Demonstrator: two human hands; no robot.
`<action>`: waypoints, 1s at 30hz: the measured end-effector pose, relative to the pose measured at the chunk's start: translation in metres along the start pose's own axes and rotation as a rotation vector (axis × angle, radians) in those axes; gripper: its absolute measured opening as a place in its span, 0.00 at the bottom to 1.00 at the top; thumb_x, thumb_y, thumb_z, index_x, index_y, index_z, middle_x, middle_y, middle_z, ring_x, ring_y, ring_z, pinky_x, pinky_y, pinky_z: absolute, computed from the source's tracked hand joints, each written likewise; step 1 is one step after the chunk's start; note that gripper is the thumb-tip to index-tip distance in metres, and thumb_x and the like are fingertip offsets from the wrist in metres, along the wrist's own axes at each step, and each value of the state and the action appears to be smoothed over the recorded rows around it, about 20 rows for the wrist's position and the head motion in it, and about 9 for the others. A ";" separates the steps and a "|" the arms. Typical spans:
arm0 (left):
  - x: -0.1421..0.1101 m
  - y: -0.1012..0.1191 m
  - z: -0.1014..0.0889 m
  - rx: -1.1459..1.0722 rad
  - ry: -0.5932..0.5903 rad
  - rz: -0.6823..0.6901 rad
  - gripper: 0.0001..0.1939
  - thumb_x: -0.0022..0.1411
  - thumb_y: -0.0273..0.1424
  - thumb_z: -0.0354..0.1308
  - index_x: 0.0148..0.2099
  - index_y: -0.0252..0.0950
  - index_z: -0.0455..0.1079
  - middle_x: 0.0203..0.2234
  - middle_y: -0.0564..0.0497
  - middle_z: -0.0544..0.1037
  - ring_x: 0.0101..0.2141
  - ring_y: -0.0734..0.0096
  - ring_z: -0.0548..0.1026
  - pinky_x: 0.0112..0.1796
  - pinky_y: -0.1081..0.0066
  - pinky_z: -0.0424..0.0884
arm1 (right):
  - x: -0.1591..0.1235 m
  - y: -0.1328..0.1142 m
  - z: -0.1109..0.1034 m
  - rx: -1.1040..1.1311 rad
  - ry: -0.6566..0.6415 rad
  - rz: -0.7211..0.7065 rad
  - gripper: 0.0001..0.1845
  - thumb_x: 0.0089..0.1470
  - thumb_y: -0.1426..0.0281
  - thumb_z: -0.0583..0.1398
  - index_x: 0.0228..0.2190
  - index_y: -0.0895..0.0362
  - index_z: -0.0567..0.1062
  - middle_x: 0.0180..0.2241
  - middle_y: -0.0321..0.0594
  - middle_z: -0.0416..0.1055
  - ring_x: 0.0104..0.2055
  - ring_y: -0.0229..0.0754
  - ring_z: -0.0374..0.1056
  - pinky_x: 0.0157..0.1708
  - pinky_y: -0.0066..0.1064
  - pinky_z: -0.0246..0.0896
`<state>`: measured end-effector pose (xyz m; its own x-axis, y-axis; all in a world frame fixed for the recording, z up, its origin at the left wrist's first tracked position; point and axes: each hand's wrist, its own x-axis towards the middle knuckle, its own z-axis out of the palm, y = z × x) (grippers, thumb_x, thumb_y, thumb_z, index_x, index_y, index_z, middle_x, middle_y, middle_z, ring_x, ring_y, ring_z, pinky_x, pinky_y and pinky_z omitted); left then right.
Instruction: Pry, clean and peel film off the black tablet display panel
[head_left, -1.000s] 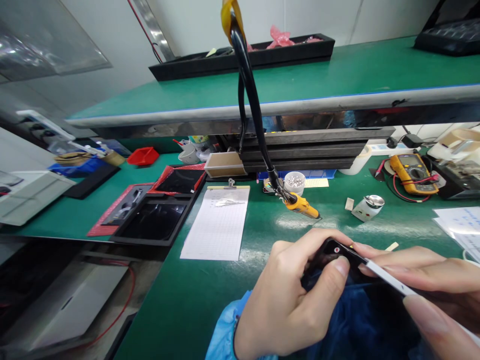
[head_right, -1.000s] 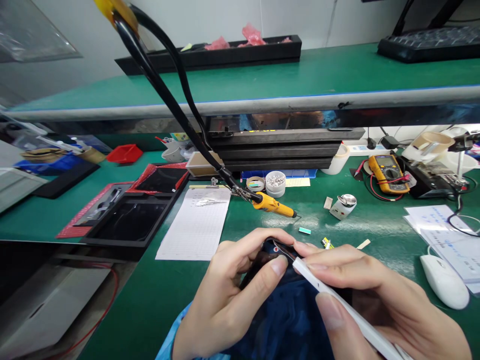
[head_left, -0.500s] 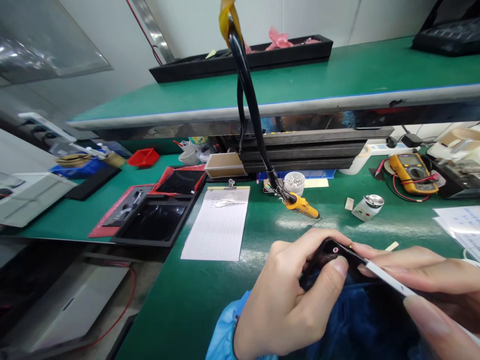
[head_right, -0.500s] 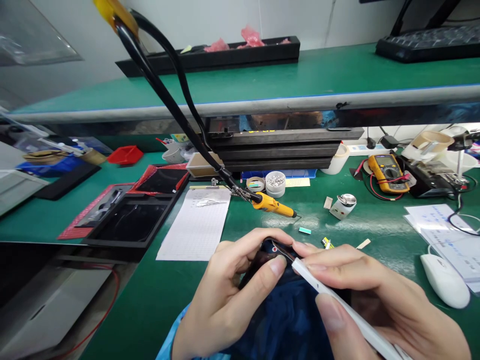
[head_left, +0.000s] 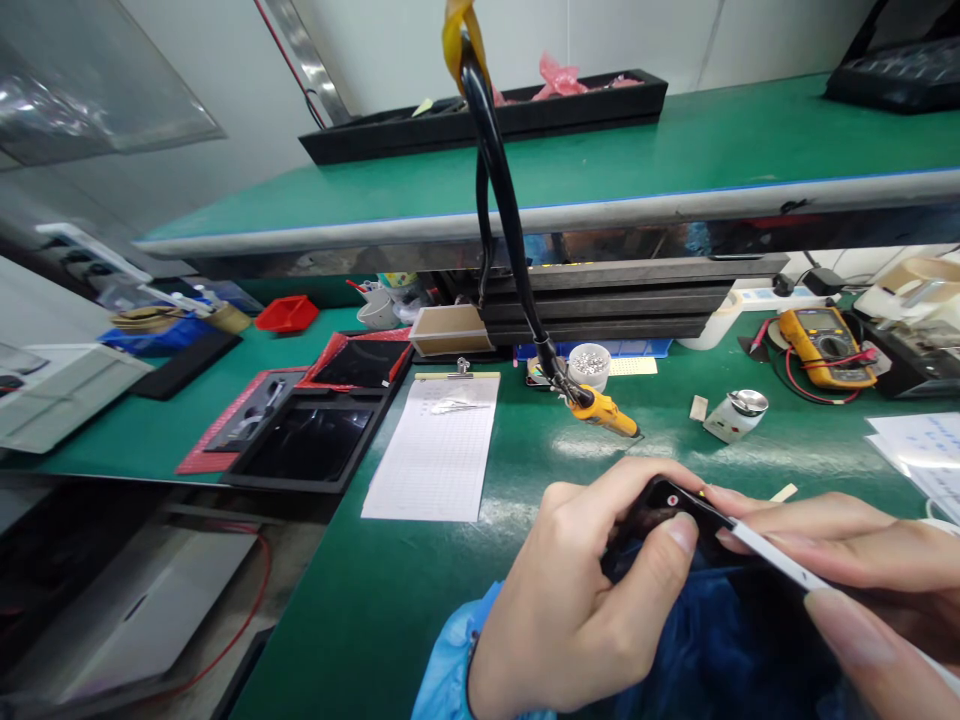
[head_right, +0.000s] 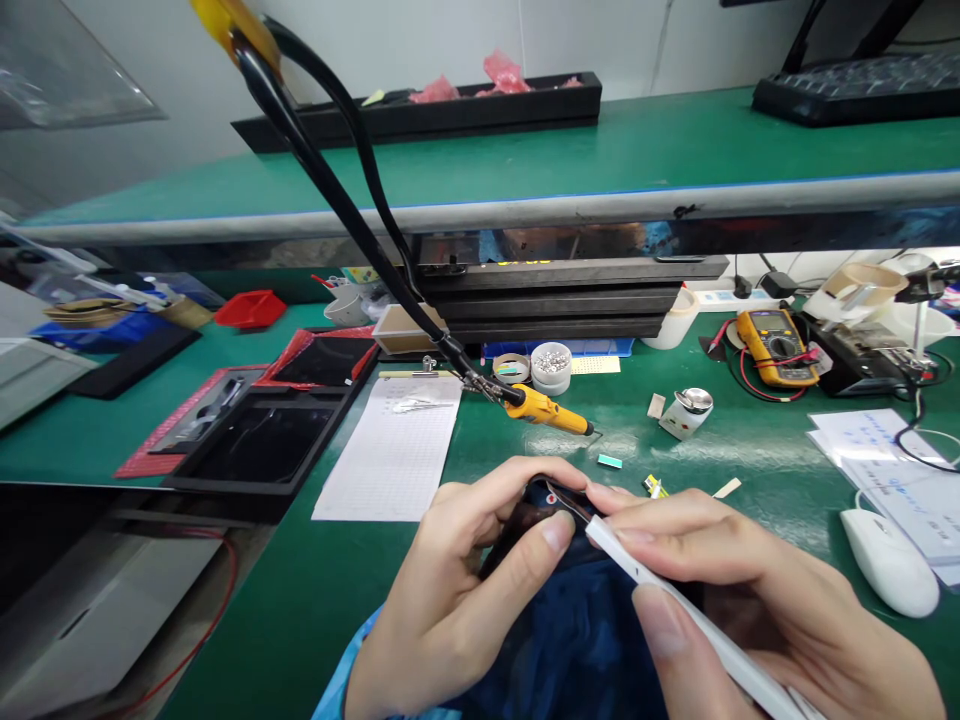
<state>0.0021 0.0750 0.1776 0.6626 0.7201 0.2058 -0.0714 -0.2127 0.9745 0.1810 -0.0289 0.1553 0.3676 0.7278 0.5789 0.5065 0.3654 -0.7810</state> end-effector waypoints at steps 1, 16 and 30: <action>0.000 0.000 0.000 0.000 0.001 0.003 0.11 0.78 0.30 0.62 0.56 0.35 0.84 0.36 0.49 0.87 0.32 0.72 0.81 0.34 0.75 0.72 | -0.001 0.000 0.000 0.001 0.007 0.003 0.04 0.72 0.61 0.70 0.43 0.38 0.87 0.37 0.37 0.87 0.42 0.50 0.88 0.47 0.33 0.88; 0.000 0.002 -0.001 -0.016 -0.003 -0.010 0.11 0.78 0.30 0.62 0.55 0.35 0.84 0.35 0.48 0.86 0.31 0.71 0.79 0.34 0.74 0.72 | 0.006 0.001 -0.001 0.024 -0.027 -0.026 0.04 0.71 0.62 0.70 0.42 0.38 0.88 0.33 0.40 0.87 0.38 0.56 0.88 0.40 0.38 0.90; 0.000 0.001 -0.001 -0.013 -0.002 0.009 0.11 0.78 0.30 0.62 0.55 0.36 0.84 0.34 0.49 0.85 0.31 0.72 0.79 0.32 0.75 0.69 | -0.011 0.017 -0.013 0.051 0.086 0.053 0.15 0.51 0.53 0.82 0.37 0.39 0.87 0.35 0.48 0.85 0.44 0.69 0.87 0.39 0.53 0.91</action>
<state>0.0017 0.0754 0.1791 0.6637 0.7166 0.2143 -0.0873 -0.2103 0.9737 0.1958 -0.0377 0.1388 0.4593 0.6950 0.5531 0.4449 0.3589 -0.8205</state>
